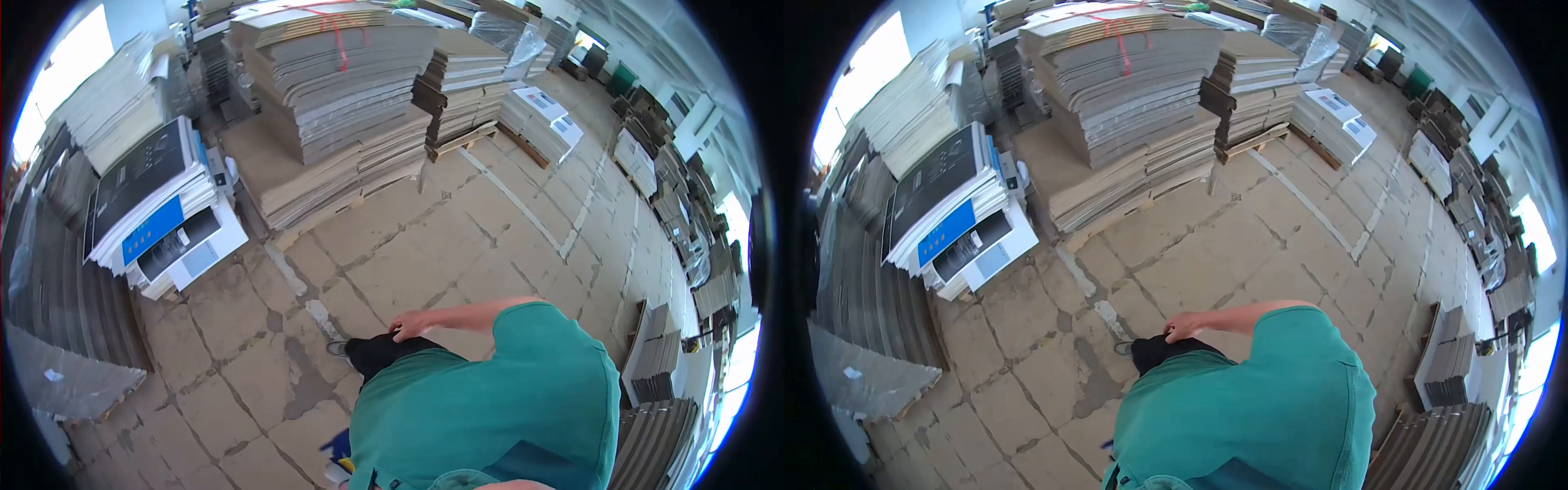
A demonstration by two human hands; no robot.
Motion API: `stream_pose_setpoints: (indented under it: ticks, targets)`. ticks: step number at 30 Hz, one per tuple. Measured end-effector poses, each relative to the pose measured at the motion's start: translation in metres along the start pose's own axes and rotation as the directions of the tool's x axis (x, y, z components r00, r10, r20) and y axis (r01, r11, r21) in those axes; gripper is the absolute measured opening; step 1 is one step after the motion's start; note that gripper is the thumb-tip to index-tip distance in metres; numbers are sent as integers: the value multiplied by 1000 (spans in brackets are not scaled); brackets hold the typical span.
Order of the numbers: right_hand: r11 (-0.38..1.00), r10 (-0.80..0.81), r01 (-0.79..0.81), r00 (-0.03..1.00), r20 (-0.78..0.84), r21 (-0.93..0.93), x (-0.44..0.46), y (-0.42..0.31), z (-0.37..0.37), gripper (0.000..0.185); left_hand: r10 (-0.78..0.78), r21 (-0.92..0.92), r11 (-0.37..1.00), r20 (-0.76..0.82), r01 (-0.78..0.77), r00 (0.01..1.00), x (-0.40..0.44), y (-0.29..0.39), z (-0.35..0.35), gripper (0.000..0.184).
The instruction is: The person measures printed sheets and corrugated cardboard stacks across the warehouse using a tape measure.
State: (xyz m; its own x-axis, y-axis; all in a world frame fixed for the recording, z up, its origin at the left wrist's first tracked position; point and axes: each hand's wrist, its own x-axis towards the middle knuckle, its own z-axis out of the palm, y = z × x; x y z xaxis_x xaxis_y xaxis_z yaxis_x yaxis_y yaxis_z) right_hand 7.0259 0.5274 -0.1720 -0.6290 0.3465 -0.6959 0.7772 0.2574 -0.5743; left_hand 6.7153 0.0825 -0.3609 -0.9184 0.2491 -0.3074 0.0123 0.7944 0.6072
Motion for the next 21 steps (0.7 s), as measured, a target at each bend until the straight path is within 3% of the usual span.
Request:
stream_pose_setpoints:
  ticks: [5,7,9,12,13,14,15,18,19,21]
  targets:
    - [996,2,11,990,142,-90,53,-77,39,60,-155,40,987,-40,156,987,7,-69,-55,21]
    - [988,-41,60,989,139,-142,83,-104,67,58,-171,-307,943,-125,126,977,22,-66,-93,24]
    - [965,-135,156,985,110,-212,125,-133,100,55,-257,-313,931,-200,187,945,5,-62,-126,24]
    - [923,-193,247,960,201,-295,140,-191,133,45,-351,-286,920,-301,267,887,-27,-96,-179,26]
    - [902,-168,232,966,199,-364,131,-202,132,44,-539,-648,670,-90,362,837,-42,-127,-177,26]
    - [933,-162,214,968,194,-290,119,-200,135,46,-599,-874,266,180,406,780,-52,-147,-161,27]
    - [957,-163,199,971,175,-212,108,-196,137,47,-598,-882,250,183,399,780,-60,-168,-142,27]
    - [978,-190,204,955,226,-40,100,-119,152,47,-596,-768,490,51,413,801,-60,-238,-127,28]
    - [985,-170,160,945,278,60,98,-98,157,48,-532,-790,452,133,414,836,-52,-247,-121,28]
    - [992,68,-45,979,193,-121,33,-143,147,47,-422,-784,416,283,461,861,-27,-240,-114,26]
